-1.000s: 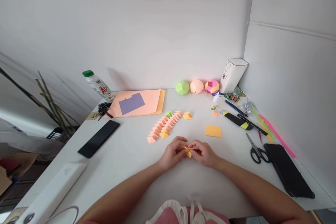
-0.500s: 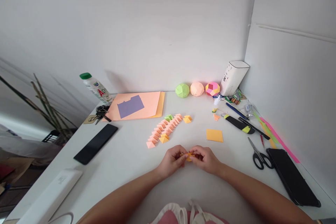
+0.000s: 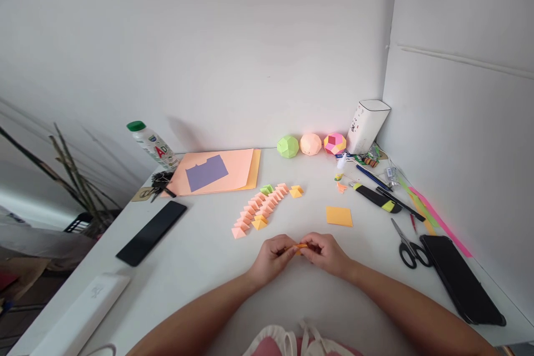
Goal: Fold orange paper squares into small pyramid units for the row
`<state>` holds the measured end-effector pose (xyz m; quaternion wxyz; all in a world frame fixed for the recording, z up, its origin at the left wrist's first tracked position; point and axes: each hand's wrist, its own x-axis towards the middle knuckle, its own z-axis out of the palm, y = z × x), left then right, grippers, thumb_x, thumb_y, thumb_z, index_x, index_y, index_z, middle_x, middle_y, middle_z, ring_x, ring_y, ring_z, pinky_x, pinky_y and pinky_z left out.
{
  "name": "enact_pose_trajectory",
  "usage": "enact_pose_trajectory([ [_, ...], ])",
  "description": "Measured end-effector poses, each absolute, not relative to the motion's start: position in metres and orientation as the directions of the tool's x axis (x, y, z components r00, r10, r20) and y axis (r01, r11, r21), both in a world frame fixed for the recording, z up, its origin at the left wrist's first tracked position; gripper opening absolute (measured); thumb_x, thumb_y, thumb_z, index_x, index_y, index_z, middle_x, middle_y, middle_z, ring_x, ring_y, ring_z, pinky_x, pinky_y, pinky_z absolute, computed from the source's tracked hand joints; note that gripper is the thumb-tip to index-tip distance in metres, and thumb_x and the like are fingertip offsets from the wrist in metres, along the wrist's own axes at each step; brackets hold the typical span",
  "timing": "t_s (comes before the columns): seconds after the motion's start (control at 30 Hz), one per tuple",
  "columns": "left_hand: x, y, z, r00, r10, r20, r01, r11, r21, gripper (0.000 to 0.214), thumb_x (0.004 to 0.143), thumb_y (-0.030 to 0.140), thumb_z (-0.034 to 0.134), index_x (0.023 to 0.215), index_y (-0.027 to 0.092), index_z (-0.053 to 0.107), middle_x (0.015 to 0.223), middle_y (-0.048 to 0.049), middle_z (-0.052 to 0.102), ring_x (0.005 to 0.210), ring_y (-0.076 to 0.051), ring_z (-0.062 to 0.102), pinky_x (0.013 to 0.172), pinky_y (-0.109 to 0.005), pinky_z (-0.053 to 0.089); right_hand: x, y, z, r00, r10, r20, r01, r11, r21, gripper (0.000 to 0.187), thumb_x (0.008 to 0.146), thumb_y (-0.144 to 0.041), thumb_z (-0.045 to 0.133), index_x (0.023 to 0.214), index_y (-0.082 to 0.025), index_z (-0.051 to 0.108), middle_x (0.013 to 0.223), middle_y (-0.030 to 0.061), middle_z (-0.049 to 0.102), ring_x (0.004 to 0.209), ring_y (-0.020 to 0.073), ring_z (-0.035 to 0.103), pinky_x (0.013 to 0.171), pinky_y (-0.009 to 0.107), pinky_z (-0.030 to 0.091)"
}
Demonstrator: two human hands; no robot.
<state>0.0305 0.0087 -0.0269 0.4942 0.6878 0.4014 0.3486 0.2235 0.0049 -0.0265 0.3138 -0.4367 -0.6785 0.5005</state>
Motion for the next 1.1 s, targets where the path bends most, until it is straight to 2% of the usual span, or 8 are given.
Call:
enact_pose_trajectory([
  [0.23,0.0297,0.0089,-0.0270,0.453,0.888,0.076,0.145,-0.157,0.977,0.029,0.085,0.038,0.052,0.082,0.018,0.073,0.057,-0.0036,0.060,0.054,-0.014,0.053,0.053,-0.025,0.045,0.2242,0.0055,-0.0270,-0.411,0.909,-0.073,0.234,0.028,-0.972,0.025,0.081,-0.042,0.056,0.082,-0.018,0.062,0.070,0.0030,0.066,0.051,0.0126,0.054,0.050,0.025,0.046],
  [0.63,0.0320,0.0097,-0.0283,0.416,0.909,-0.004,0.027,-0.008,1.000,0.027,0.079,0.040,0.060,0.083,0.018,0.074,0.074,-0.0062,0.066,0.042,-0.007,0.043,0.040,-0.021,0.040,0.2214,0.0059,-0.0245,-0.401,0.912,-0.090,0.214,-0.002,-0.977,0.027,0.082,-0.044,0.056,0.080,-0.018,0.057,0.068,0.0033,0.066,0.048,0.0116,0.053,0.048,0.024,0.045],
  [1.1,0.0322,0.0078,-0.0297,0.407,0.914,0.002,0.021,-0.012,1.000,0.026,0.080,0.038,0.059,0.078,0.015,0.072,0.068,-0.0044,0.063,0.041,-0.006,0.042,0.040,-0.020,0.038,0.2210,0.0058,-0.0242,-0.404,0.912,-0.071,0.188,0.007,-0.982,0.022,0.081,-0.039,0.057,0.079,-0.017,0.057,0.068,0.0029,0.066,0.049,0.0105,0.053,0.047,0.022,0.045],
])
